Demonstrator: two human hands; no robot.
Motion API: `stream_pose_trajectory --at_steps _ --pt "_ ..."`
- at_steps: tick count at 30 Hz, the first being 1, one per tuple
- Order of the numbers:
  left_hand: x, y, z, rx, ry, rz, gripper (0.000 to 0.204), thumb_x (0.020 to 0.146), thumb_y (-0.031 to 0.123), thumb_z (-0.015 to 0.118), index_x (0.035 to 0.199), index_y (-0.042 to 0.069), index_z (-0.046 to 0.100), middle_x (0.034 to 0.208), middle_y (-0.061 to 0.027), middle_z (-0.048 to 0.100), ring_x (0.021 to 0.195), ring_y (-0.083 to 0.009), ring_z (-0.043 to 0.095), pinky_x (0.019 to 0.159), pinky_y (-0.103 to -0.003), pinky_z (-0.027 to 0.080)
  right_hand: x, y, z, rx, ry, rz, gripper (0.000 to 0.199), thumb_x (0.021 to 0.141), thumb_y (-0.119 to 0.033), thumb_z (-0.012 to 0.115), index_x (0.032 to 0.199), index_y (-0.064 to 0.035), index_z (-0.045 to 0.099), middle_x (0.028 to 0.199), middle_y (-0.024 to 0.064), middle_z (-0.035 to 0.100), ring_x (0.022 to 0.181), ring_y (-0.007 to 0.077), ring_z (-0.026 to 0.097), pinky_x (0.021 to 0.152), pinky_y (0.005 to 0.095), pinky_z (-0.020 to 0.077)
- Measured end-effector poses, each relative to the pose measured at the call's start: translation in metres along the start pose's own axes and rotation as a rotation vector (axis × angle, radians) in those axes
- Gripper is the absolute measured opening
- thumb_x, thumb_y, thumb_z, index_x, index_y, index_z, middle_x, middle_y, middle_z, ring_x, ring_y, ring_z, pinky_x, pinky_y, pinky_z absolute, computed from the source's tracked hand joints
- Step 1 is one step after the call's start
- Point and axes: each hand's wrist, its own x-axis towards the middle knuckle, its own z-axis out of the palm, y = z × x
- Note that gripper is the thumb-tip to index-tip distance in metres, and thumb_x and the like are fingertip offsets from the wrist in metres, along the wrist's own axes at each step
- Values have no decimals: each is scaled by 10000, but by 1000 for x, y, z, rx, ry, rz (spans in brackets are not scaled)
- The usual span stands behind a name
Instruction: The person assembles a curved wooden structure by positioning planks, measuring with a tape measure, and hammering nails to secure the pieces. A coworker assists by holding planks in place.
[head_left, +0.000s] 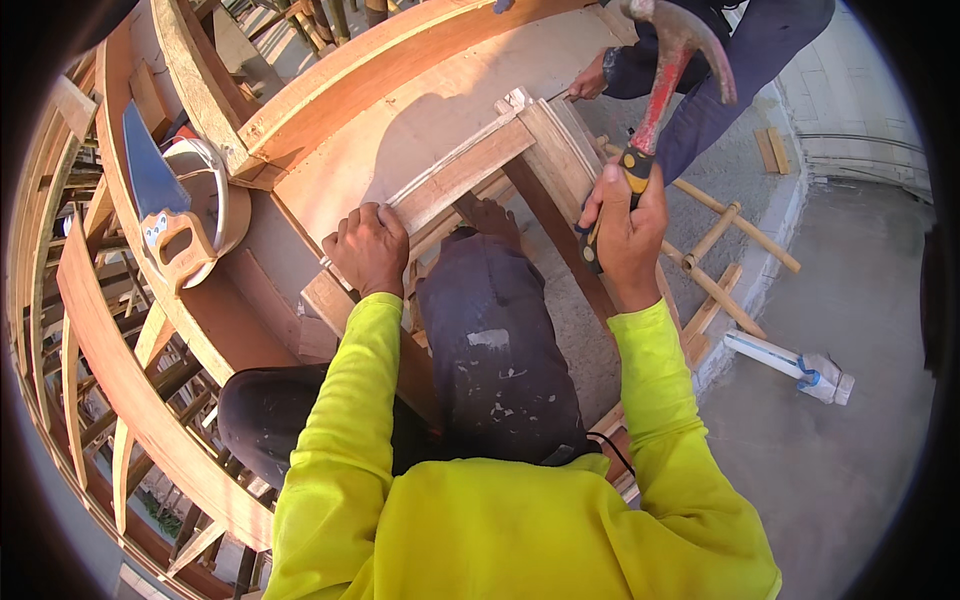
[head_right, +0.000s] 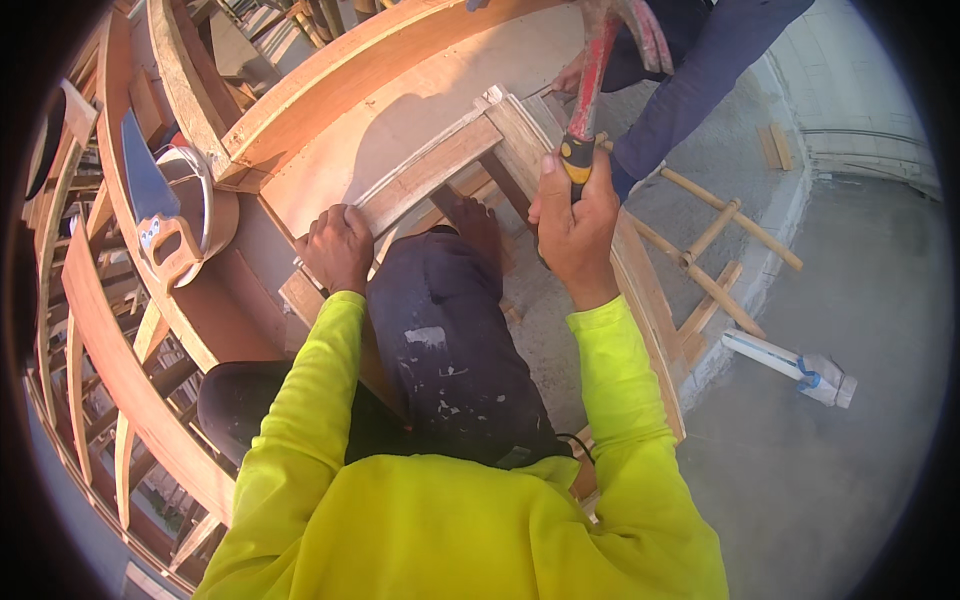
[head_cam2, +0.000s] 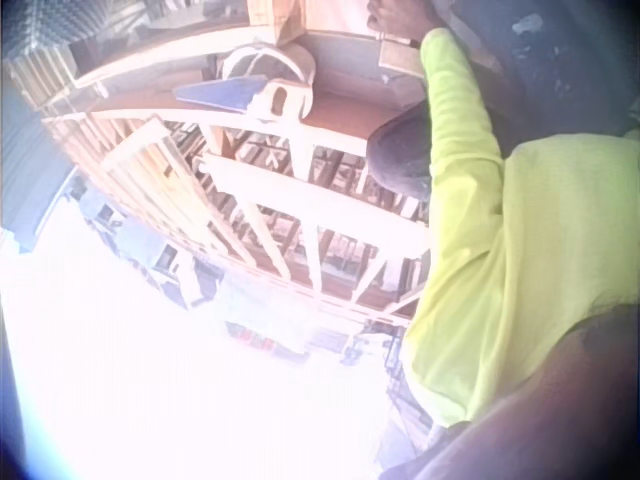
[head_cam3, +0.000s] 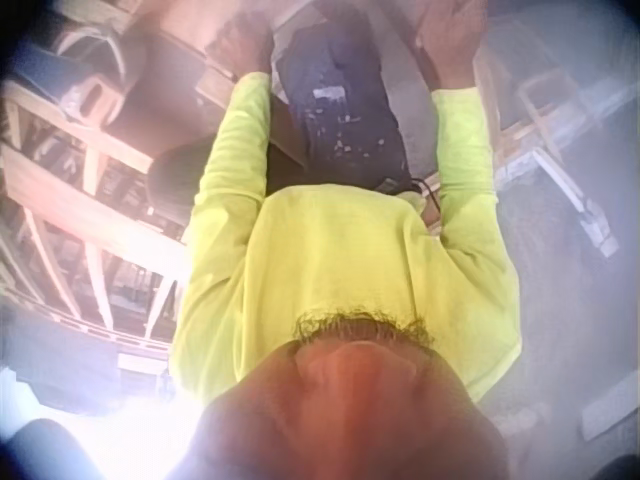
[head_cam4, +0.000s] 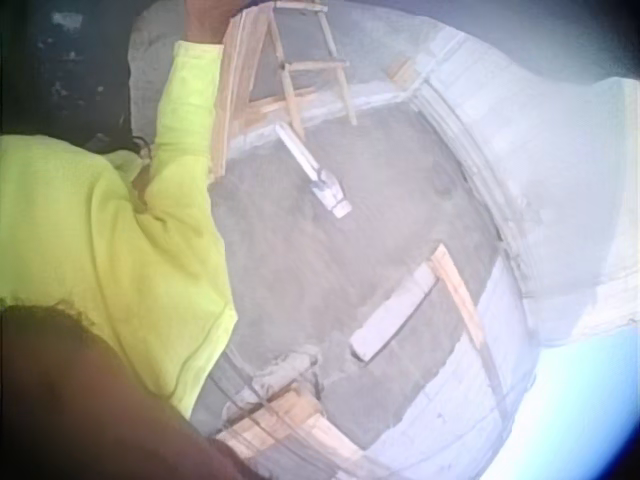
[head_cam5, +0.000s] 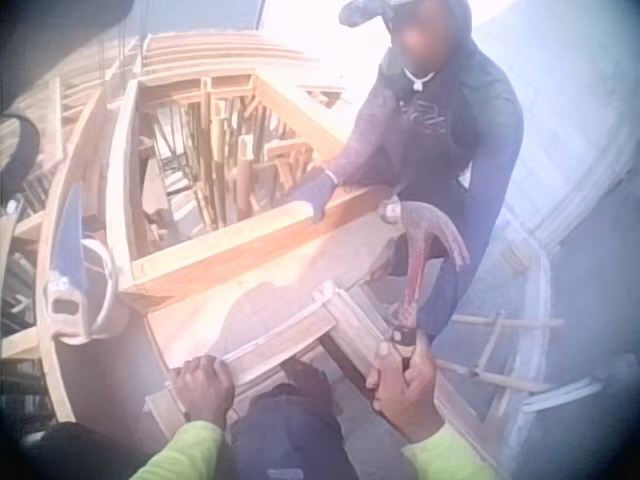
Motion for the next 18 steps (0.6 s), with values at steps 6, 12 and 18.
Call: stream_pose_trajectory --at_steps 6,12,18 --pt "0 10 5 38 -44 15 261 921 285 551 844 131 746 855 -94 754 844 -283 711 814 -452 445 -29 115 -17 -560 -188 17 345 996 -287 619 1089 29 519 917 272 687 838 430 709 753 500 550" --pt "6 -19 14 179 -128 104 374 971 350 441 930 117 730 894 -144 753 869 -375 715 783 -499 505 -42 112 -18 -568 -346 281 415 990 -328 599 1106 64 528 947 331 680 954 505 671 851 537 523" --pt "0 17 1 129 -252 -46 443 998 425 361 977 152 709 959 -139 757 949 -373 708 912 -507 461 -48 147 -24 -450 -250 148 411 993 -339 585 1111 52 538 943 324 682 919 481 674 836 532 513"
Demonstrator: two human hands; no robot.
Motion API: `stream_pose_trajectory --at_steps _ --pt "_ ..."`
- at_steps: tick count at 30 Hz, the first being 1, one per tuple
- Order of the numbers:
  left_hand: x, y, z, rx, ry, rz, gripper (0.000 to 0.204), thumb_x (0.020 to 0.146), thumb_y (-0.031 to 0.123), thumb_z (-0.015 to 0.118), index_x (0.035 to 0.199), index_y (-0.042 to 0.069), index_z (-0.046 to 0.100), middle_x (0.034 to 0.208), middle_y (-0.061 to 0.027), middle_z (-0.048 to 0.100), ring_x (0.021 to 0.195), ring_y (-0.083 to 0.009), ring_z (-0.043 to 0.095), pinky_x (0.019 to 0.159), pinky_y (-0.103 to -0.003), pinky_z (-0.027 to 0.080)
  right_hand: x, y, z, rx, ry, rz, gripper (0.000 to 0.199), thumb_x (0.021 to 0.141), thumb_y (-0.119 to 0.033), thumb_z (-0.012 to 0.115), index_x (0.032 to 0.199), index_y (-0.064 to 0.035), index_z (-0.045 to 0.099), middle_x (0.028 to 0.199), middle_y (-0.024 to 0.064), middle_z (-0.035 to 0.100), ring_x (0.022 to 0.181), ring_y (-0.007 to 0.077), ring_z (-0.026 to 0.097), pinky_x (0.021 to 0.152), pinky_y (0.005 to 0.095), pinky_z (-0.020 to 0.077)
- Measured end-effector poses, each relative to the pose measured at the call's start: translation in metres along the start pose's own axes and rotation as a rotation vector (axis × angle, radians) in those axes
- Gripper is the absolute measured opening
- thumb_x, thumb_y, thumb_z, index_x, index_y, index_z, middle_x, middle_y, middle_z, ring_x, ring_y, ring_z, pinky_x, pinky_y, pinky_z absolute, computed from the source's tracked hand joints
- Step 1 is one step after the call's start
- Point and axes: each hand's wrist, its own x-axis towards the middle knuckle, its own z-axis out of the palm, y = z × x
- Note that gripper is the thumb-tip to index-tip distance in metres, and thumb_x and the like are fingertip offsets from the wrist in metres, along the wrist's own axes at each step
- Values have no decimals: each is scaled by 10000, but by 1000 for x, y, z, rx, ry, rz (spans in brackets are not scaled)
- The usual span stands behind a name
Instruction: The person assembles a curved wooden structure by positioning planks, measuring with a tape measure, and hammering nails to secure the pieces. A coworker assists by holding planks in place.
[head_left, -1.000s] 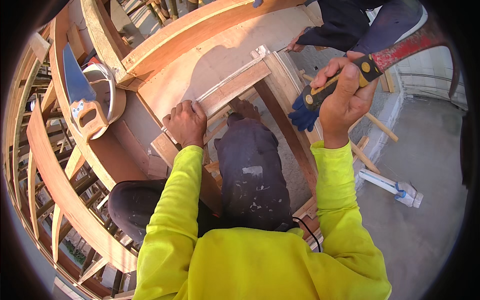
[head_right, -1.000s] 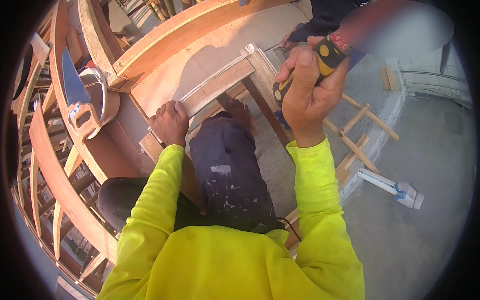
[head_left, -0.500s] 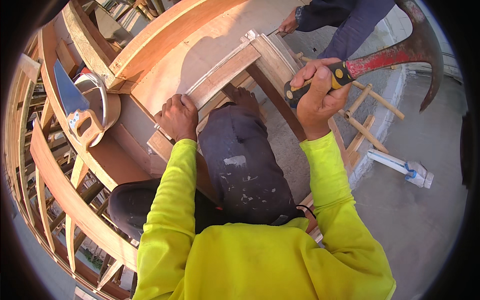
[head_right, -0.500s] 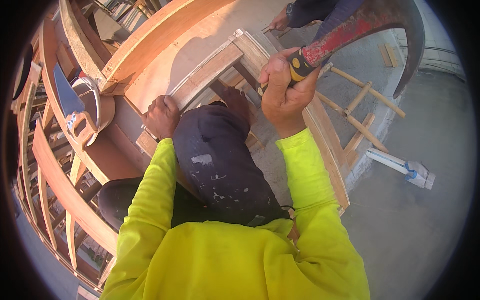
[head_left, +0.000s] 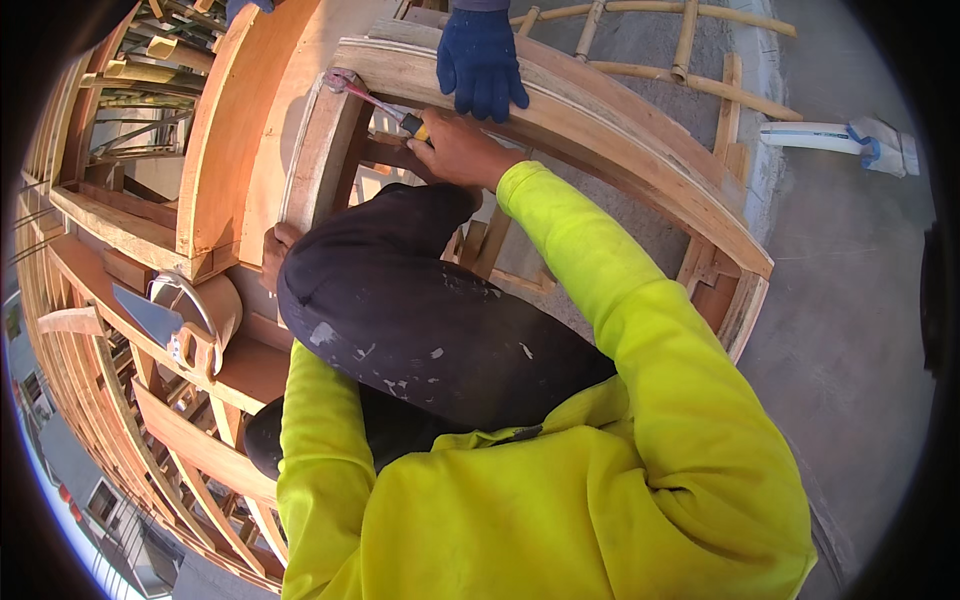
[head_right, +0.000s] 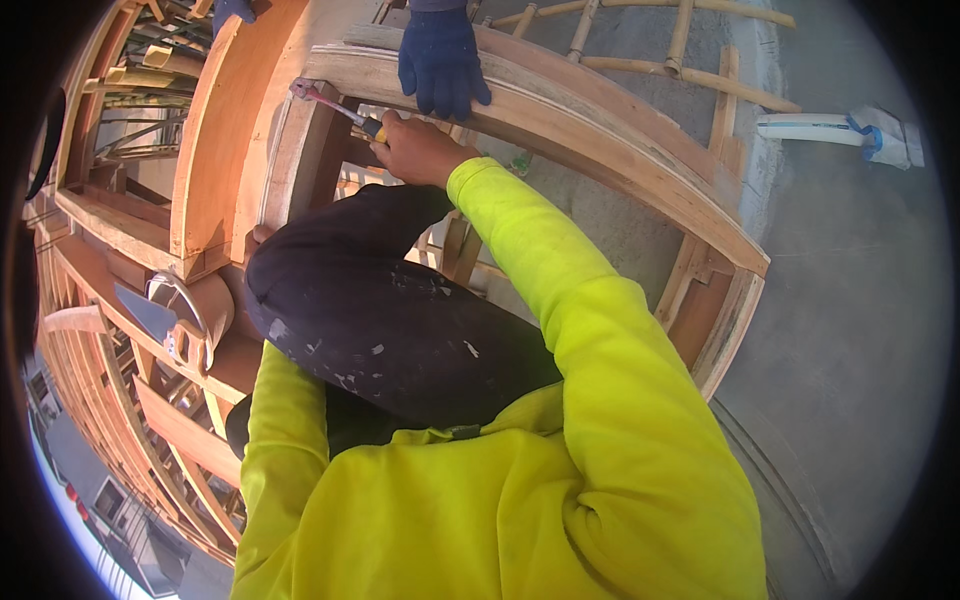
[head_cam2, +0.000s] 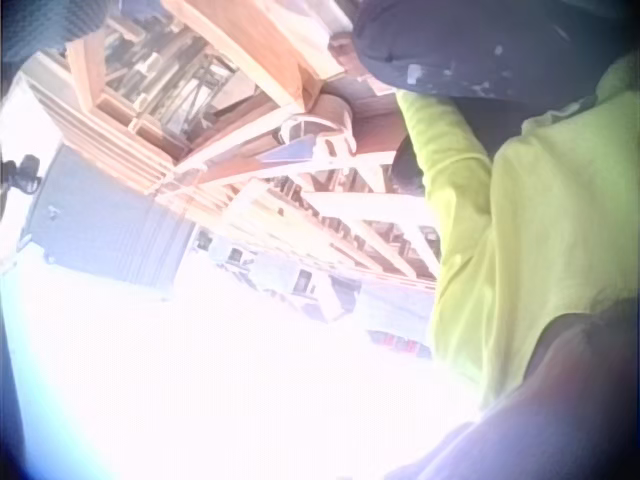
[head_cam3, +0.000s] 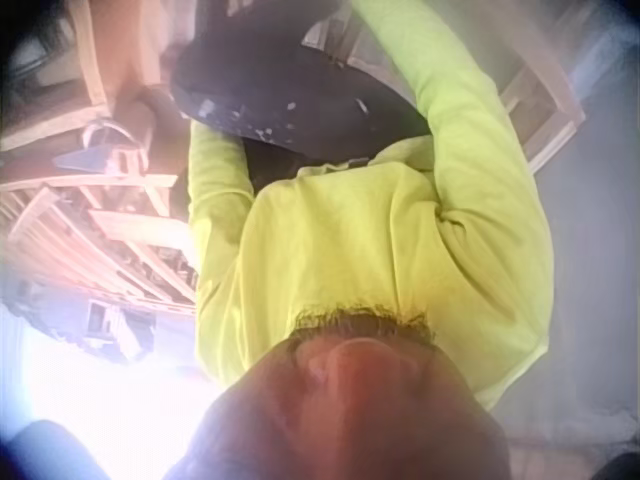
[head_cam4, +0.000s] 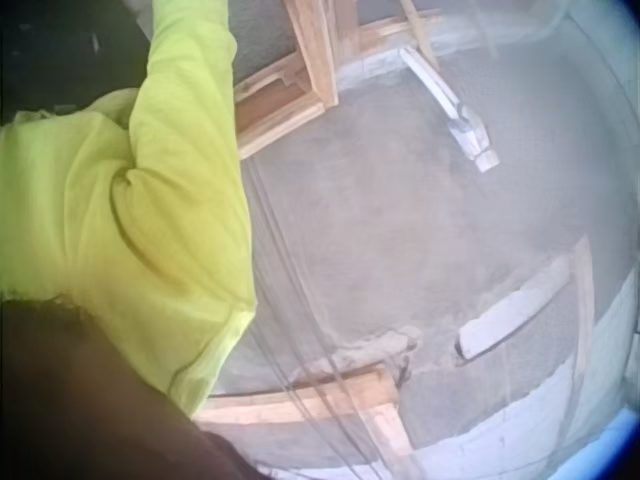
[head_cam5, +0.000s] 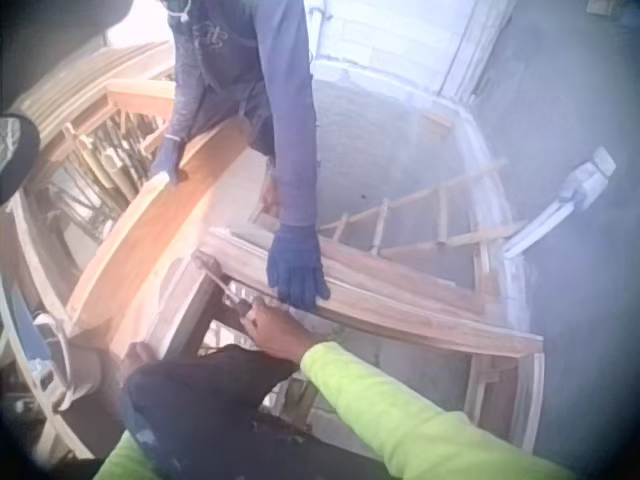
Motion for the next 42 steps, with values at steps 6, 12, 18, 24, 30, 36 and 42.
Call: stream_pose_trajectory --at_steps 6,12,18,24,30,36,42 --pt "4 -2 -13 -39 -49 10 469 1003 454 359 1061 156 716 1009 -143 758 983 -365 706 945 -510 442 -63 -11 -19 170 -105 24 400 986 -312 605 1167 39 540 948 317 674 896 482 662 823 522 488" --pt "0 10 -19 -49 43 5 489 996 475 413 1142 133 730 1042 -132 760 996 -354 708 920 -501 467 -104 34 13 470 -269 411 447 1023 -292 565 1352 4 499 903 213 667 691 318 664 634 430 548" --pt "5 -15 6 -44 138 150 390 961 413 517 1082 116 739 974 -126 762 878 -358 725 776 -503 538 -25 43 75 1168 -40 804 452 1064 -246 453 1468 -46 425 819 121 633 577 201 617 498 344 536" --pt "10 -12 12 -61 118 167 374 977 424 516 1050 125 729 872 -171 732 759 -418 697 644 -526 532 67 -14 177 1638 131 860 150 1032 -170 444 1167 -105 441 748 124 546 574 248 580 501 425 499" --pt "4 -11 1 -91 23 116 453 990 486 481 1125 127 722 877 -212 716 795 -454 683 697 -543 521 63 -4 166 1792 359 1088 196 1054 -157 391 1238 -90 399 780 124 534 544 245 599 469 438 525" --pt "11 -14 -6 -109 -94 0 515 992 545 405 1142 156 708 912 -236 710 908 -478 667 794 -575 497 49 4 161 1674 38 808 345 1031 -145 386 1373 -137 341 716 142 544 504 248 591 426 423 509" --pt "2 -14 -6 -136 -147 19 492 1001 519 409 1086 131 701 839 -230 689 826 -462 659 746 -546 497 69 -7 164 1770 132 918 255 1059 -159 383 1313 -132 383 725 110 532 512 223 588 432 404 511"
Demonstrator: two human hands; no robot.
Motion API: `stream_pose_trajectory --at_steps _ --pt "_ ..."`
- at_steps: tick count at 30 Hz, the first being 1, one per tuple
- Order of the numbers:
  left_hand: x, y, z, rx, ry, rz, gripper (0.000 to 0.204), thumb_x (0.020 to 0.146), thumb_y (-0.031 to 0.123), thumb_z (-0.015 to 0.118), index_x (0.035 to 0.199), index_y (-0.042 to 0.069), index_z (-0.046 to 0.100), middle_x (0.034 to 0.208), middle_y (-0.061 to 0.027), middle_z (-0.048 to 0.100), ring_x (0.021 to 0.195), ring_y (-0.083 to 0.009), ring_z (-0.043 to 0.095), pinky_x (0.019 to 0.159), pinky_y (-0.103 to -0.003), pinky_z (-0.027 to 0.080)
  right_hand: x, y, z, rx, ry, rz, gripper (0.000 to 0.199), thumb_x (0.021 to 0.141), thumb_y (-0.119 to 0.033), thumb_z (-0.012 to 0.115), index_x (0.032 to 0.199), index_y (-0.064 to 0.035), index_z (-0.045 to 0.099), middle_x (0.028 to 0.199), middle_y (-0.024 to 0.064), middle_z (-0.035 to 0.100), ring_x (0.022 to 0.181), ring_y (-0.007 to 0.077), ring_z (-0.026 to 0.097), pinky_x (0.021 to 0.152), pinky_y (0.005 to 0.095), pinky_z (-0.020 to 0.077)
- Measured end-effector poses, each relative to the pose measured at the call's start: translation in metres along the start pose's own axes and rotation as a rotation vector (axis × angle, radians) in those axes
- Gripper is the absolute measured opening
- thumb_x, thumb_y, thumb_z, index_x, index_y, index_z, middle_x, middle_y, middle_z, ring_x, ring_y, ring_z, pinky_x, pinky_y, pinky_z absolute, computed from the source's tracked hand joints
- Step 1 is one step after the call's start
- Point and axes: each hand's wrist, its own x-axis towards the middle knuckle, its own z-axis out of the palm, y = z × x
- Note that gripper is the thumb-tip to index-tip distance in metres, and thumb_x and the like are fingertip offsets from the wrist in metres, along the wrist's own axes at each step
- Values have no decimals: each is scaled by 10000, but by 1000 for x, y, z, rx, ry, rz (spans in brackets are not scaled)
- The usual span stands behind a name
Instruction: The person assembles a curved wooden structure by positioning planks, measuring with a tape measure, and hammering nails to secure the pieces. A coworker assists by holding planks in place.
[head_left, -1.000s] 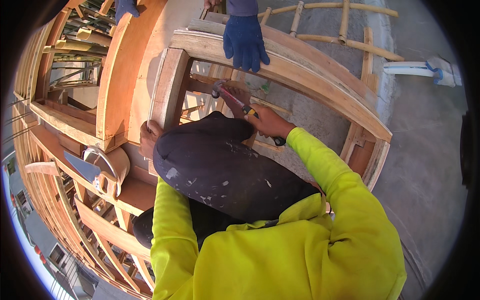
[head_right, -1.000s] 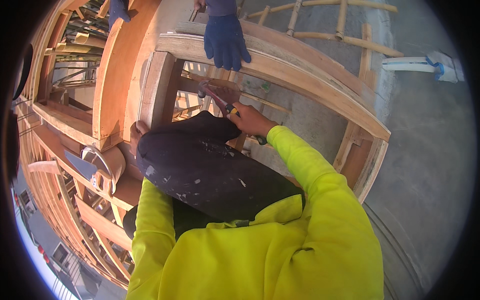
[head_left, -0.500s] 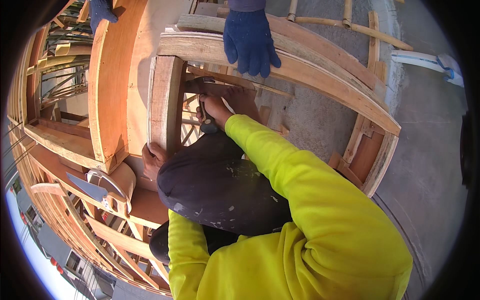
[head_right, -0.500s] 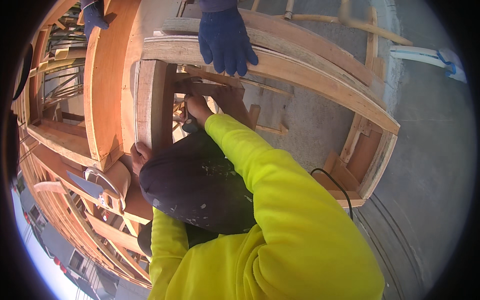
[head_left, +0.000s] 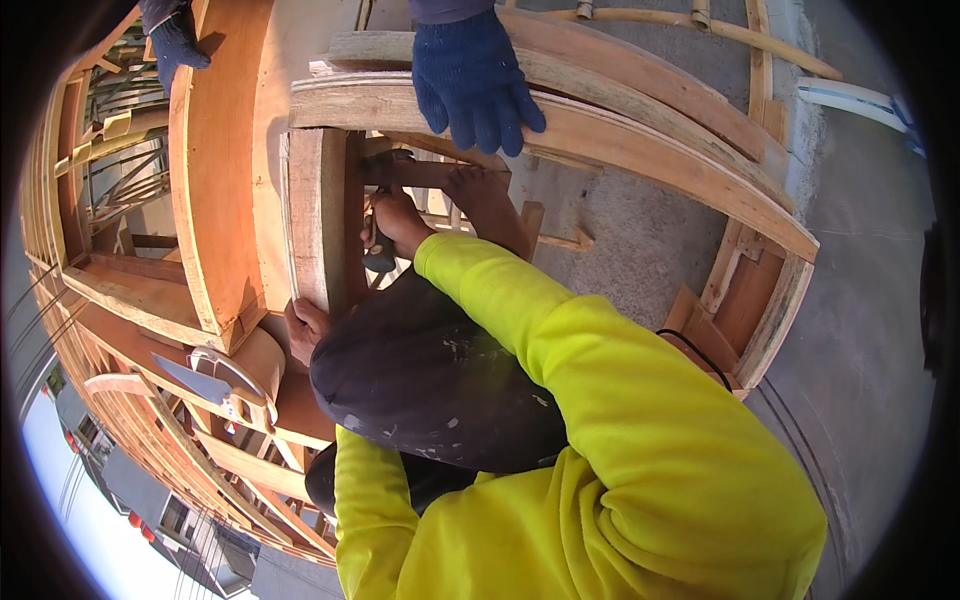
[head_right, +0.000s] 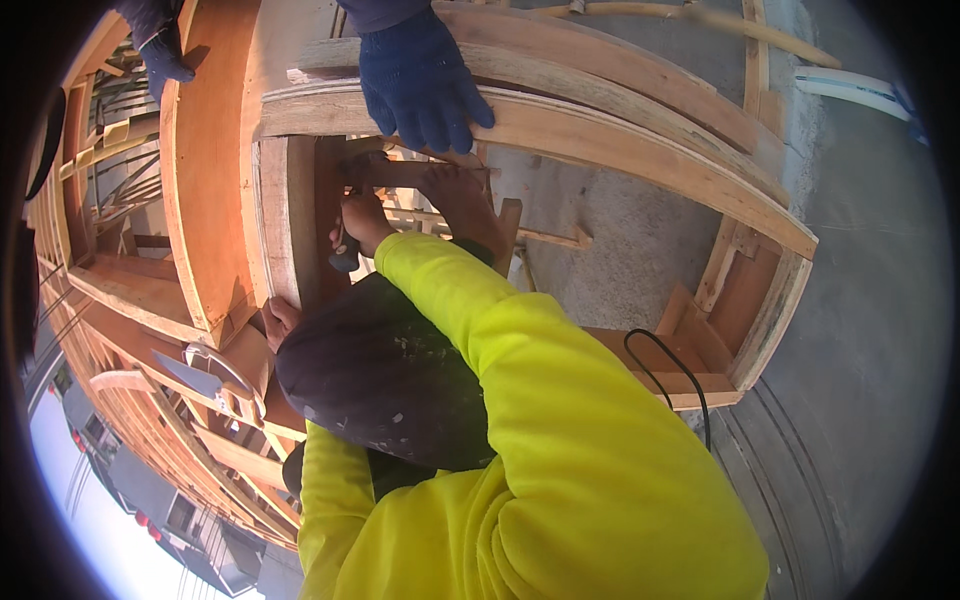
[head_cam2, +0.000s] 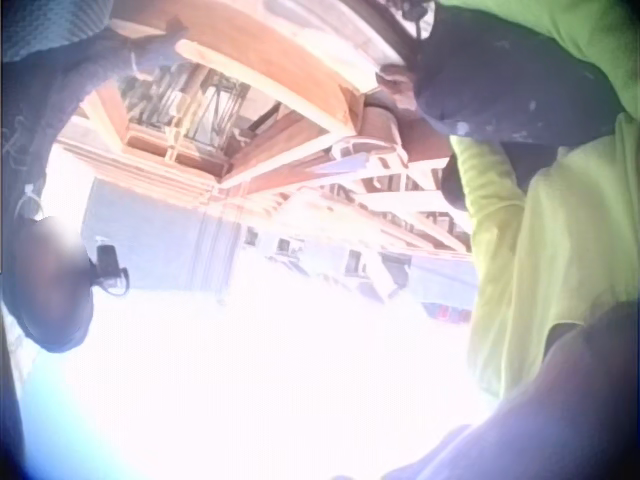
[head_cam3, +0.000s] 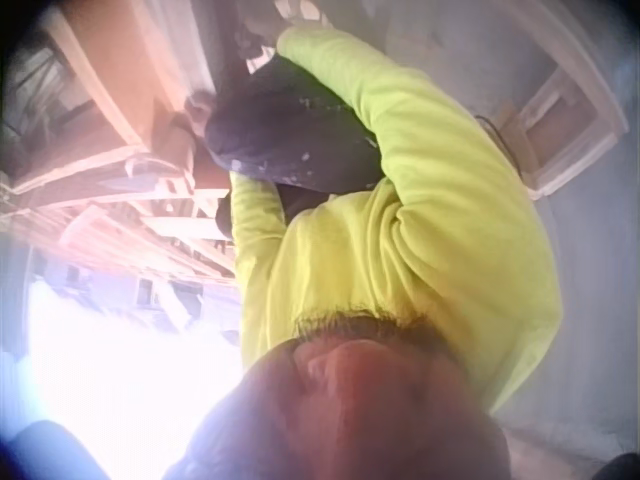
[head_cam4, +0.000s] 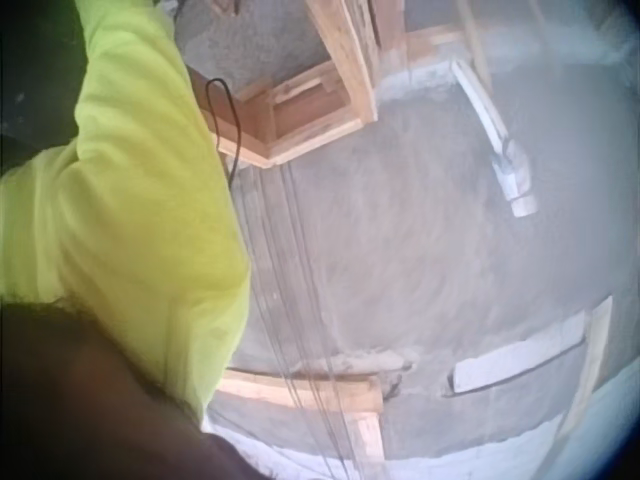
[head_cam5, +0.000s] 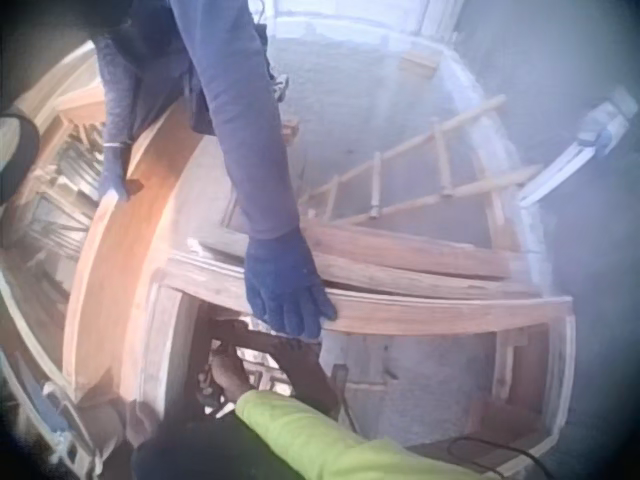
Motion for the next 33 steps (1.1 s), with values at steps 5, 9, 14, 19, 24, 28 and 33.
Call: stream_pose_trajectory --at_steps 5,9,14,19,24,28,33 --pt "-1 -4 -9 -93 99 -28 494 1020 485 434 1148 92 705 787 -189 705 768 -397 691 698 -522 499 -11 -2 11 -99 -3 -31 198 1060 -176 390 1230 -80 424 709 106 552 517 213 585 460 390 514" --pt "7 -35 -6 -663 191 83 636 1054 503 462 1270 -69 634 1243 -205 677 1133 -277 635 1026 -391 458 -18 -53 -58 -528 -234 108 159 1057 -255 482 1124 -114 512 762 61 588 532 154 574 437 318 489" --pt "-4 -93 -39 -703 611 -433 585 1046 449 441 1215 -69 654 1162 -178 687 1102 -273 635 967 -393 476 -117 -112 -91 -1165 -289 2 663 996 -213 581 1593 -139 302 725 37 573 479 147 575 420 317 482" --pt "-47 -138 7 -1302 334 -870 632 1021 473 402 1375 -22 570 1245 -139 670 1112 -242 624 958 -358 476 -189 -121 -127 -1418 -243 -150 690 982 -150 592 1597 -87 285 740 34 561 479 126 547 438 292 453" --pt "-70 -100 25 -1099 319 -614 670 860 455 723 1270 -55 577 1181 -171 688 1093 -284 647 968 -388 491 -266 -138 -122 -1581 -152 -431 657 988 -94 593 1582 -63 315 767 33 573 494 104 538 447 260 436" --pt "-79 -60 -8 -919 291 -669 695 664 320 910 1173 -19 579 1104 -173 704 1036 -311 675 940 -402 513 -298 -159 -74 -1701 -98 -728 617 995 -70 592 1560 -24 348 806 32 592 515 80 526 461 236 421" --pt "-75 -39 -33 -780 268 -861 704 603 326 917 1137 3 590 1082 -220 698 1034 -415 672 917 -464 525 -286 -199 54 -1811 -398 -1012 595 997 -38 576 1547 14 355 869 26 598 595 56 518 525 208 421"
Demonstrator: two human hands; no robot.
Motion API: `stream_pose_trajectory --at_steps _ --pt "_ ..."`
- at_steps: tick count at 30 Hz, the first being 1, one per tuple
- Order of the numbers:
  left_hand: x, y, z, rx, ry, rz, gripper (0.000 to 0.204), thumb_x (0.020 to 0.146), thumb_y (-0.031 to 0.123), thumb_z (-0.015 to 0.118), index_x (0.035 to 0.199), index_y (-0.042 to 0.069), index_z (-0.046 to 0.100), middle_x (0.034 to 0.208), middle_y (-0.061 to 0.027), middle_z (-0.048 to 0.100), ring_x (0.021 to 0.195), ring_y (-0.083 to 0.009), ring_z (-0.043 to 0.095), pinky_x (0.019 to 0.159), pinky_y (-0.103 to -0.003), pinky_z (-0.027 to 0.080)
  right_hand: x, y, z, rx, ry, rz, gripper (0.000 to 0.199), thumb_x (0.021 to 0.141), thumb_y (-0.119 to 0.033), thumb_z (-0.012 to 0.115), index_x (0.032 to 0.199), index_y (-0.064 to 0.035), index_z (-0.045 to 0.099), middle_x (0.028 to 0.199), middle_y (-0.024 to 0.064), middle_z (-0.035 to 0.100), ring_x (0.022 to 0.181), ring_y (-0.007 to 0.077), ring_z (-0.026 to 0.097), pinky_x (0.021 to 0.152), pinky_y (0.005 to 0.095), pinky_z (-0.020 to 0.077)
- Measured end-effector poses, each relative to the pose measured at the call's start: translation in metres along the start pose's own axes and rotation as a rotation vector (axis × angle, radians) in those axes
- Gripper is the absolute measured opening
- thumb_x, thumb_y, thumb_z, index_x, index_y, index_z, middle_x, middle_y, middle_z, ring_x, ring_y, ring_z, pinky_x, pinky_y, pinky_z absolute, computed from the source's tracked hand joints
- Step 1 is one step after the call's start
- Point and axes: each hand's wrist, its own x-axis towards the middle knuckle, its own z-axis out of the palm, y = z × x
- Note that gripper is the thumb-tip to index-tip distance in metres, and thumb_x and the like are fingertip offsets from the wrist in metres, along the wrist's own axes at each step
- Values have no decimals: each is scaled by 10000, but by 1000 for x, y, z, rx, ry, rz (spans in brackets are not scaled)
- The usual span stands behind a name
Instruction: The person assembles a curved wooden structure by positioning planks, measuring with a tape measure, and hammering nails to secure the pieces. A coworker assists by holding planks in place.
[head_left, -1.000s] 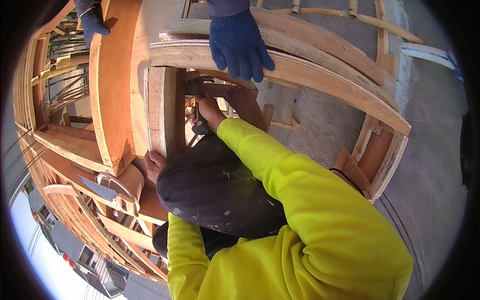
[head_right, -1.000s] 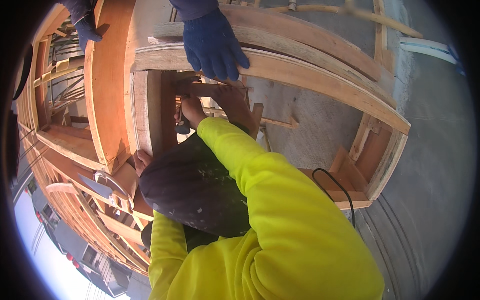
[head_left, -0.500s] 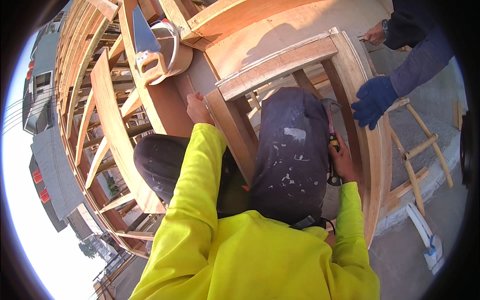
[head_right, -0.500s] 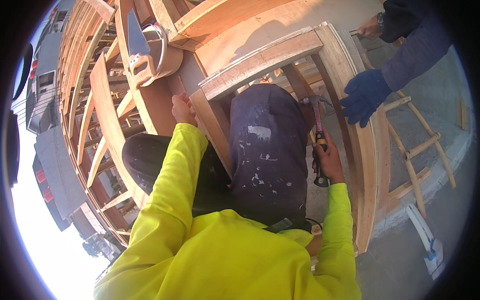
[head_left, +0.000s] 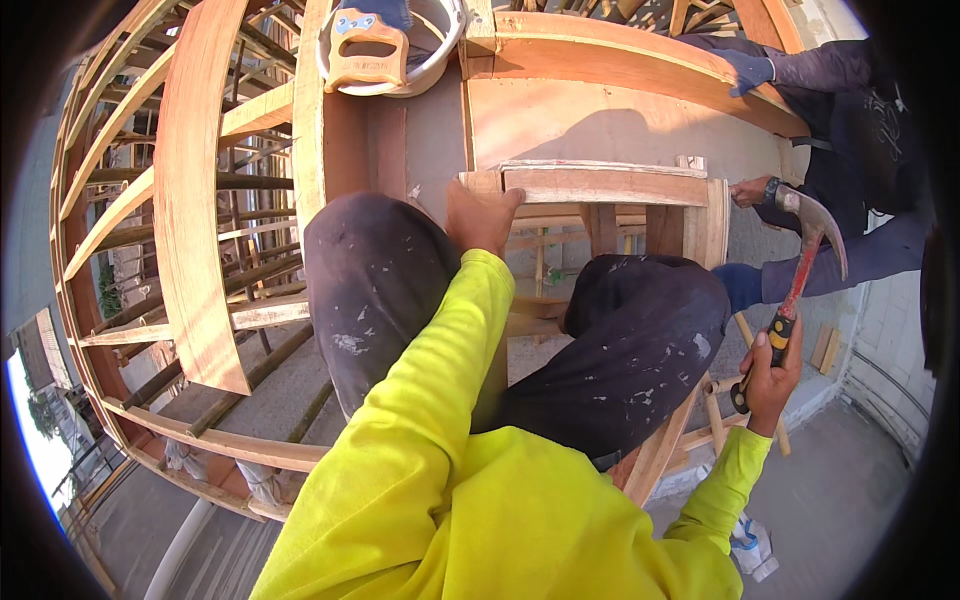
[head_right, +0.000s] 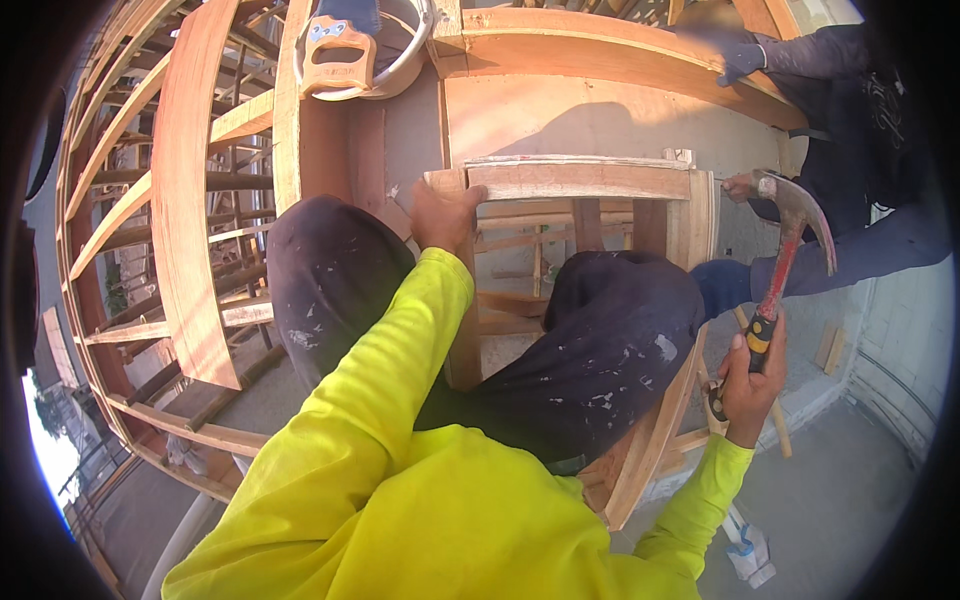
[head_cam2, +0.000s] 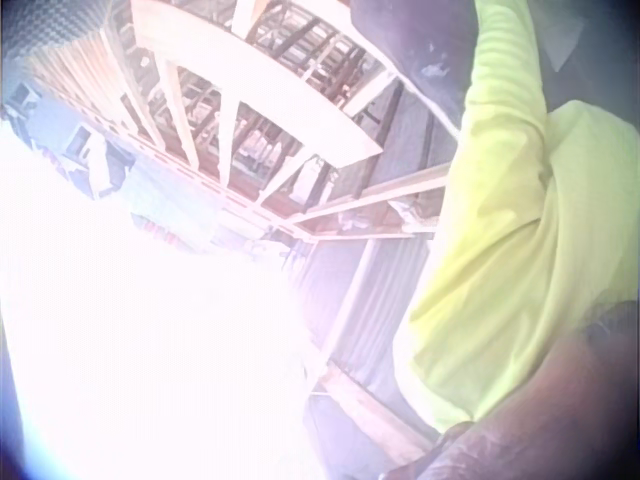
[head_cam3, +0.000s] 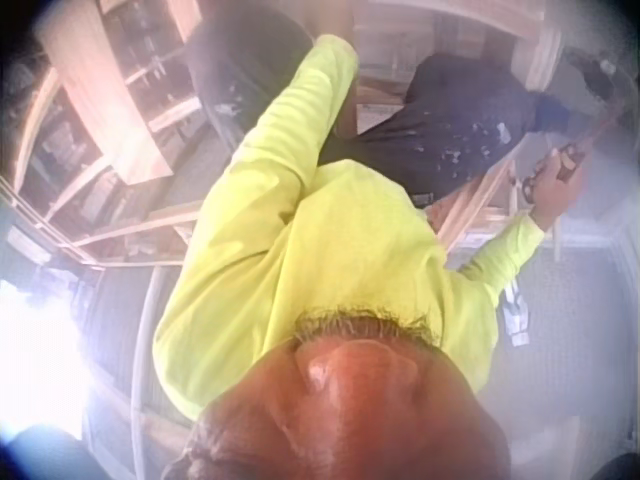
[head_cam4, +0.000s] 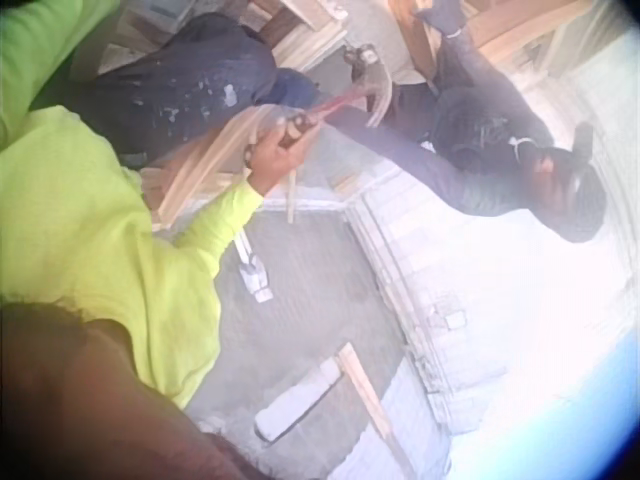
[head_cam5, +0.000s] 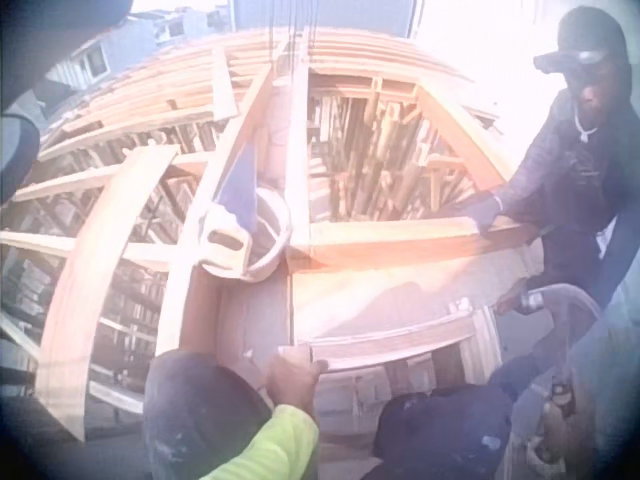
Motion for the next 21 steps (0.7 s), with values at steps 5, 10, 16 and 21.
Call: stream_pose_trajectory --at_steps 5,10,16,21 --pt "9 -13 -6 55 -19 -11 760 639 362 917 1202 2 554 1160 -222 666 1090 -413 650 947 -471 512 120 -87 73 -168 -379 -293 484 935 -8 602 1400 8 473 1014 116 675 769 168 613 738 302 502" --pt "13 -8 -5 46 -118 -11 828 687 379 897 1290 -16 490 1270 -245 596 1161 -432 601 986 -490 486 153 -76 142 -261 -701 -407 441 863 -36 650 1290 2 548 1060 234 646 878 352 654 839 386 497" --pt "8 -12 5 101 6 55 866 727 360 834 1374 -47 428 1281 -258 559 1185 -454 568 982 -510 469 180 -35 192 -201 -658 -480 445 825 -19 661 1266 -3 606 1133 205 672 1027 350 662 925 367 490" --pt "6 -16 9 106 73 157 860 692 298 802 1382 -62 437 1266 -270 562 1168 -460 573 989 -501 472 197 -7 209 -106 -730 -257 503 811 4 652 1311 6 596 1213 174 686 1110 335 662 1020 383 464"
